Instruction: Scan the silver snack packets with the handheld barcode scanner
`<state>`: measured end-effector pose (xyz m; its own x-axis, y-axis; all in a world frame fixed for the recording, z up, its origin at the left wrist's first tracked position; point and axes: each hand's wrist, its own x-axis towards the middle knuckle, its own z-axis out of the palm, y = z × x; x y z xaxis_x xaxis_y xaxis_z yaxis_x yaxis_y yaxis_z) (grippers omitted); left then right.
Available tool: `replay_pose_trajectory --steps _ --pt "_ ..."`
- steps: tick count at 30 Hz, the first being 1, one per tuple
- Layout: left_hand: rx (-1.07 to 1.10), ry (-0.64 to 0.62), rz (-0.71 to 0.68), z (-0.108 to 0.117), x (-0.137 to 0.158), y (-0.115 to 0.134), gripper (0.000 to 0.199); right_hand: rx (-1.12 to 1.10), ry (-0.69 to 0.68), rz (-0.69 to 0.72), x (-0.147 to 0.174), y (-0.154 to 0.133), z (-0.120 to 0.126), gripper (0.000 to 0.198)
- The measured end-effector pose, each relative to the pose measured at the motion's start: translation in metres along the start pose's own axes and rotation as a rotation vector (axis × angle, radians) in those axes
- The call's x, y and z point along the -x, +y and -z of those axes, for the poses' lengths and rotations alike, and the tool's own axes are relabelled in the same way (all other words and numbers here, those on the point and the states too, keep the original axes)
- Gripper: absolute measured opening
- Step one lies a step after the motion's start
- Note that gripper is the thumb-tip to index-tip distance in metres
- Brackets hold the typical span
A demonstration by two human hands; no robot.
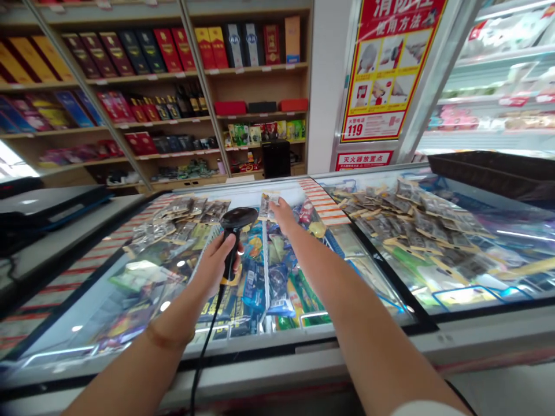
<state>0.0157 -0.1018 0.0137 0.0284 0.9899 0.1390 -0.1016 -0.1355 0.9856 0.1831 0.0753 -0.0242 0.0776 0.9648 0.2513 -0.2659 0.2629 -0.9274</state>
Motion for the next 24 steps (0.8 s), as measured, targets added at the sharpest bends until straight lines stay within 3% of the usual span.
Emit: replay_pose_trajectory --steps 5,12,24 --pt "-0.009 -0.029 0.040 -0.002 0.001 -0.004 0.049 -0.131 -0.051 -0.057 0.002 0.001 0.007 0.023" --pt "-0.083 -0.137 0.057 -0.007 0.008 -0.004 0.049 -0.149 -0.009 -0.086 0.003 -0.002 0.004 0.026" --pt "-0.082 -0.136 0.097 -0.012 0.010 -0.004 0.050 -0.120 -0.007 -0.091 0.000 0.000 0.005 0.031"
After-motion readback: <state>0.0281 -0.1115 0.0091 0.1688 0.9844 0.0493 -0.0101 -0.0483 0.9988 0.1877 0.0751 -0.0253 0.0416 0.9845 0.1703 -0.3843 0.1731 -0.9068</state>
